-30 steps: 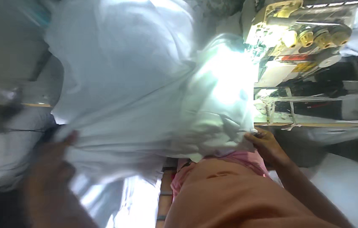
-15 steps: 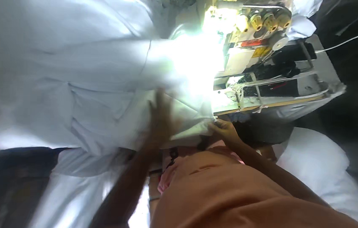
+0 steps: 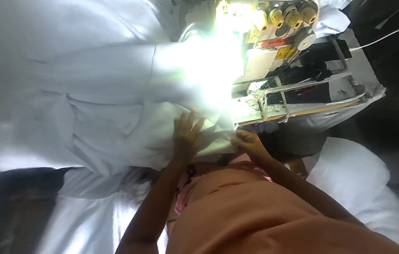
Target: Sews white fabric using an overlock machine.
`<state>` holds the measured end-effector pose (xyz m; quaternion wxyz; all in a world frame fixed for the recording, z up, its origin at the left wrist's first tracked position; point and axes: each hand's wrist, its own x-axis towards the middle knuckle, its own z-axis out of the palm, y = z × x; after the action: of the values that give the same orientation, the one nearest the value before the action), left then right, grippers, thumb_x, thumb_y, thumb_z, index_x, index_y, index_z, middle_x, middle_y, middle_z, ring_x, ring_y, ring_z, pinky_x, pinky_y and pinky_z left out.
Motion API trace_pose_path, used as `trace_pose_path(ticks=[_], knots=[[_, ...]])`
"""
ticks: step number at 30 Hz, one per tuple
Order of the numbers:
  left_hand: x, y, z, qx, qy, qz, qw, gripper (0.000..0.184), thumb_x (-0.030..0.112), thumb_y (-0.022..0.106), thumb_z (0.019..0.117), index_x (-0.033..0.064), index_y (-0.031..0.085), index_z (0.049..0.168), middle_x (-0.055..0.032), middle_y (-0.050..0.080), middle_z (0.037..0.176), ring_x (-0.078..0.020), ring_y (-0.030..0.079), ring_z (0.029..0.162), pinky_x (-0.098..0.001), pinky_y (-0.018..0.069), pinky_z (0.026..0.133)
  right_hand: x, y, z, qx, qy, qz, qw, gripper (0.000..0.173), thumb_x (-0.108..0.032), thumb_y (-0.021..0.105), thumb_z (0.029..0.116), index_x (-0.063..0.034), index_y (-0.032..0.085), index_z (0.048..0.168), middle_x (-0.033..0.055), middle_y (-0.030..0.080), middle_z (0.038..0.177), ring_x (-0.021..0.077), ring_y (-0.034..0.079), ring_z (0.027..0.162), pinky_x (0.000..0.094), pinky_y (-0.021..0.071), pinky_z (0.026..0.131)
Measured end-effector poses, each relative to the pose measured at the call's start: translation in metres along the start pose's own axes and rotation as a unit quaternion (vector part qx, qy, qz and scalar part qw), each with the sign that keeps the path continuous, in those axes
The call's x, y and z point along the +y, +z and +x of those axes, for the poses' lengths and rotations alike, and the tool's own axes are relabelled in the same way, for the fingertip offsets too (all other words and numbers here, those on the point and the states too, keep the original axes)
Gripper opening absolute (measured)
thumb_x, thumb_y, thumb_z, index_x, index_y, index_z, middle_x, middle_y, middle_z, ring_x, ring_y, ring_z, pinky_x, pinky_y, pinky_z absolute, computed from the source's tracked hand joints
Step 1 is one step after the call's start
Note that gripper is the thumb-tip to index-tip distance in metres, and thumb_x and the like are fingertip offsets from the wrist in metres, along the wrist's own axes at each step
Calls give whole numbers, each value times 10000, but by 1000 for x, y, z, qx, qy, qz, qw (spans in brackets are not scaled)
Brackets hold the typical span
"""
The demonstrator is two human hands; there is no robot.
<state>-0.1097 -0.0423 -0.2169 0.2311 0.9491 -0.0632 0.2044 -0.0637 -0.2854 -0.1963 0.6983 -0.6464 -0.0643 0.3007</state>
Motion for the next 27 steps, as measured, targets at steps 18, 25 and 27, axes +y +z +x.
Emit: trace_pose_path(ticks=[18,25,27], knots=[[56,-12,-1,72,161,25,984,285,156,540,1036,2,706,1209,-172,724,1237,-303,657,1237,-436,438,1120,-25,26,-37,-2,-34,35,999,198,-31,577,1010,-71,590,1203,-12,704,802,44,660,635,209,574,595],[73,-9,-4,89,151,15,984,236,101,552,1030,-22,696,1171,-178,728,1218,-289,662,1234,-422,454,1113,-30,27,-45,7,-39,36,999,202,-29,563,1020,-57,589,1219,-4,701,794,39,651,624,199,567,595],[78,-5,-6,93,145,17,985,242,99,560,1023,-22,702,1178,-177,727,1224,-294,664,1231,-427,464,1105,-27,26,-44,4,-55,36,998,222,-48,575,1013,-58,588,1234,-9,713,824,40,661,644,204,570,594]])
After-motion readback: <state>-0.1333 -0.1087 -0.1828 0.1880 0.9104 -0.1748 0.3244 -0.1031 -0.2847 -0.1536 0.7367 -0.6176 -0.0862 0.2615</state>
